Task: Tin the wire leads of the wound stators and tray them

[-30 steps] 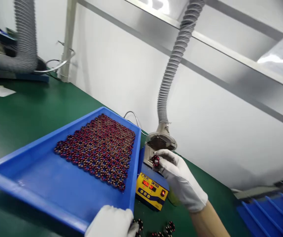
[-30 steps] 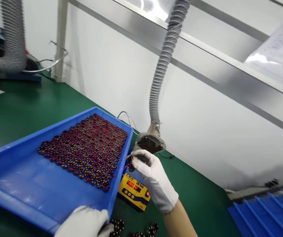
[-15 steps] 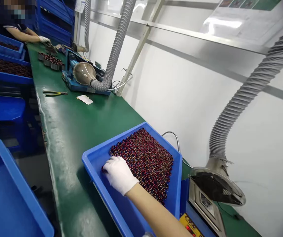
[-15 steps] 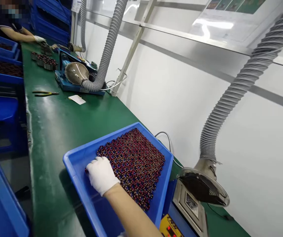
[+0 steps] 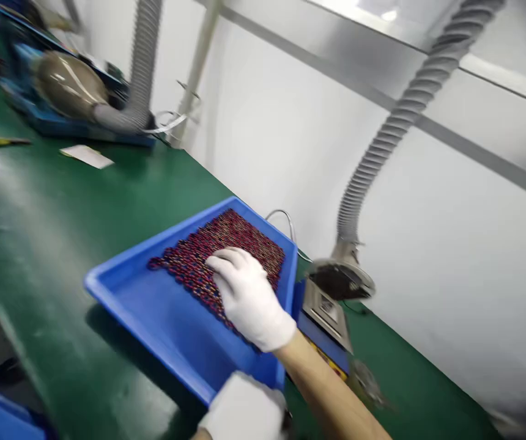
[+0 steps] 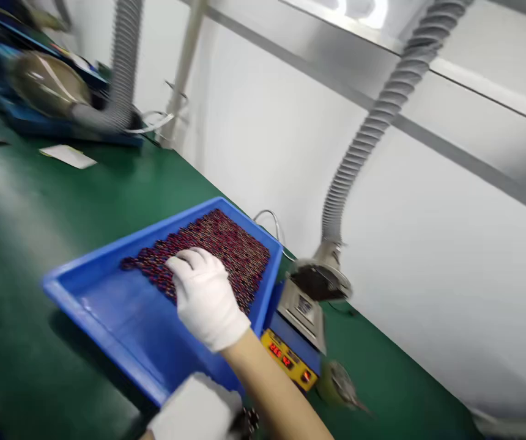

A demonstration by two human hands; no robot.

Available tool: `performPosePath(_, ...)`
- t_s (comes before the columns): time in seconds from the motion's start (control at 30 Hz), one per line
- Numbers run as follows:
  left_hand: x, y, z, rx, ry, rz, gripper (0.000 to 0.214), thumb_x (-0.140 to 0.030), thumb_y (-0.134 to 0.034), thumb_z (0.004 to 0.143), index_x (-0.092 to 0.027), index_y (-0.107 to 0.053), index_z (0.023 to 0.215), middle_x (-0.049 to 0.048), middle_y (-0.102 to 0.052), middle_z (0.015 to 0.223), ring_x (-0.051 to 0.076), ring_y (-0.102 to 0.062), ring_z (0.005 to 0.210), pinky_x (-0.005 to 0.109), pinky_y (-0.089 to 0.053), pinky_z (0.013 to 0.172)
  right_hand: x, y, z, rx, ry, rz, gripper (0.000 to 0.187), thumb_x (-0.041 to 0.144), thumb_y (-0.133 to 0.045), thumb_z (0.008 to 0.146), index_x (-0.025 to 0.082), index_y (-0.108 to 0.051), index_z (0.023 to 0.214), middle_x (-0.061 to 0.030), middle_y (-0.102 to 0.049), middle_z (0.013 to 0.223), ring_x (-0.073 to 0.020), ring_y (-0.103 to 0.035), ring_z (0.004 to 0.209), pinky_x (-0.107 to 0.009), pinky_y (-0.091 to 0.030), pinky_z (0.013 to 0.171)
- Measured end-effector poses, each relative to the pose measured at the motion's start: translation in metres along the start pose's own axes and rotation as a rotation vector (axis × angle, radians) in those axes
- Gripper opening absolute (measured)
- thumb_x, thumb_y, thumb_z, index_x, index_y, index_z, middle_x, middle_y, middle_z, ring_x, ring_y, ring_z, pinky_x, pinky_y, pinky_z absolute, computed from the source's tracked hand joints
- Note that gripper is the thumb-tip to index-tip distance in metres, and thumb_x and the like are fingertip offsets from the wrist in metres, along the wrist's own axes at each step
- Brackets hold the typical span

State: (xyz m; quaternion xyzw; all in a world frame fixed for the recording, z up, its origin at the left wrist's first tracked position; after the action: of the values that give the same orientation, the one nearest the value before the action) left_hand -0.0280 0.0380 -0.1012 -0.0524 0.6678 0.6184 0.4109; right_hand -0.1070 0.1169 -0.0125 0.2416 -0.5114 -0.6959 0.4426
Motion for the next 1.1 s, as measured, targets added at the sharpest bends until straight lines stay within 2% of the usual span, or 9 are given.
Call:
performPosePath(0.17, -0.013, -0.012, -0.002, 0.092, -0.019, 0.081, 0.029, -0.023, -0.037, 0.092, -0.018, -0.063, 0.081, 0.0099, -0.07, 0.074, 0.033, -0.067, 0.07, 0.049, -0.051, 0.065, -0.07, 0.072, -0.147, -0.156, -0.446, 0.026, 0.018, 0.019, -0.05, 0.09, 0.024, -0.061, 0.104, -0.0031, -0.063, 0.107, -0.0181, -0.057, 0.101, -0.036, -0.046, 0.093)
performPosePath(0.23, -0.014, -0.011, -0.002, 0.105, -0.023, 0.126, 0.031, -0.023, -0.034, 0.092, -0.019, -0.063, 0.081, 0.0093, -0.069, 0.073, 0.033, -0.067, 0.07, 0.048, -0.05, 0.066, -0.096, 0.072, -0.219, -0.06, -0.75, -0.059, 0.017, 0.021, -0.051, 0.088, 0.026, -0.062, 0.1, -0.0016, -0.064, 0.105, -0.0195, -0.058, 0.101, -0.036, -0.045, 0.093)
performPosePath(0.33, -0.014, -0.01, -0.002, 0.12, -0.002, 0.209, 0.031, -0.024, -0.033, 0.092, -0.02, -0.062, 0.08, 0.0069, -0.069, 0.069, 0.03, -0.067, 0.067, 0.041, -0.047, 0.064, -0.105, 0.067, -0.306, -0.036, -0.964, -0.131, 0.018, 0.016, -0.051, 0.084, 0.026, -0.067, 0.086, -0.0048, -0.067, 0.095, -0.0264, -0.062, 0.092, -0.042, -0.048, 0.082)
performPosePath(0.47, -0.014, -0.012, -0.002, 0.122, 0.045, 0.274, 0.03, -0.025, -0.033, 0.092, -0.021, -0.062, 0.082, 0.0054, -0.068, 0.065, 0.028, -0.067, 0.064, 0.034, -0.042, 0.06, -0.095, 0.046, -0.37, -0.019, -1.089, -0.104, 0.025, 0.008, -0.053, 0.077, 0.027, -0.07, 0.078, -0.0059, -0.067, 0.091, -0.0279, -0.064, 0.085, -0.041, -0.05, 0.073)
performPosePath(0.63, -0.012, -0.02, -0.003, 0.177, 0.058, 0.405, 0.036, -0.02, -0.029, 0.09, -0.019, -0.065, 0.092, 0.0102, -0.071, 0.079, 0.032, -0.068, 0.069, 0.037, -0.046, 0.06, -0.083, 0.033, -0.388, -0.097, -1.117, -0.037, 0.022, 0.006, -0.059, 0.071, 0.023, -0.071, 0.076, -0.0101, -0.062, 0.108, -0.033, -0.053, 0.107, -0.049, -0.042, 0.089)
performPosePath(0.8, -0.033, 0.001, 0.014, 0.137, -0.009, 0.539, 0.038, -0.016, -0.031, 0.086, -0.016, -0.067, 0.097, 0.0145, -0.071, 0.088, 0.034, -0.068, 0.074, 0.043, -0.05, 0.064, -0.083, 0.078, -0.357, -0.31, -1.056, 0.129, 0.008, 0.014, -0.06, 0.076, 0.02, -0.065, 0.074, -0.0068, -0.066, 0.097, -0.0233, -0.06, 0.094, -0.038, -0.047, 0.085)
performPosePath(0.87, -0.056, 0.022, 0.025, -0.014, -0.011, 0.492, 0.034, -0.03, -0.035, 0.09, -0.016, -0.067, 0.089, 0.0118, -0.071, 0.077, 0.032, -0.067, 0.067, 0.043, -0.051, 0.062, -0.078, 0.109, -0.335, -0.564, -0.985, 0.371, 0.006, 0.018, -0.062, 0.076, 0.021, -0.06, 0.08, -0.0035, -0.066, 0.089, -0.0189, -0.062, 0.084, -0.032, -0.05, 0.079)
performPosePath(0.97, -0.114, 0.053, 0.03, -0.416, -0.276, 0.334, 0.031, -0.039, -0.044, 0.09, -0.018, -0.06, 0.106, 0.0089, -0.071, 0.091, 0.027, -0.067, 0.077, 0.04, -0.053, 0.068, -0.065, 0.142, -0.301, -0.949, -0.757, 0.781, 0.025, 0.021, -0.071, 0.068, 0.023, -0.057, 0.088, -0.0009, -0.064, 0.086, -0.0165, -0.061, 0.078, -0.028, -0.05, 0.074)
performPosePath(1.1, -0.157, 0.061, 0.024, -0.721, -0.578, 0.173, 0.035, -0.03, -0.044, 0.093, -0.018, -0.045, 0.125, 0.009, -0.065, 0.111, 0.02, -0.062, 0.096, 0.034, -0.052, 0.08, -0.053, 0.145, -0.269, -1.093, -0.521, 1.012, 0.026, 0.033, -0.077, 0.066, 0.025, -0.061, 0.086, -0.0024, -0.063, 0.088, -0.0164, -0.059, 0.077, -0.026, -0.05, 0.067)
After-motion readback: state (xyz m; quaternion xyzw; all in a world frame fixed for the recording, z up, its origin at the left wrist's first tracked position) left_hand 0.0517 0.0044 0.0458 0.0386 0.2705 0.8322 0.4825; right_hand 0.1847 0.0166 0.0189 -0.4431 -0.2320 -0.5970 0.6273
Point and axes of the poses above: each hand's wrist, its own z-axis towards the middle knuckle, its own y-axis out of the back of the hand, x = y × z, the point moved 7 cm from there along z, towards the middle knuckle
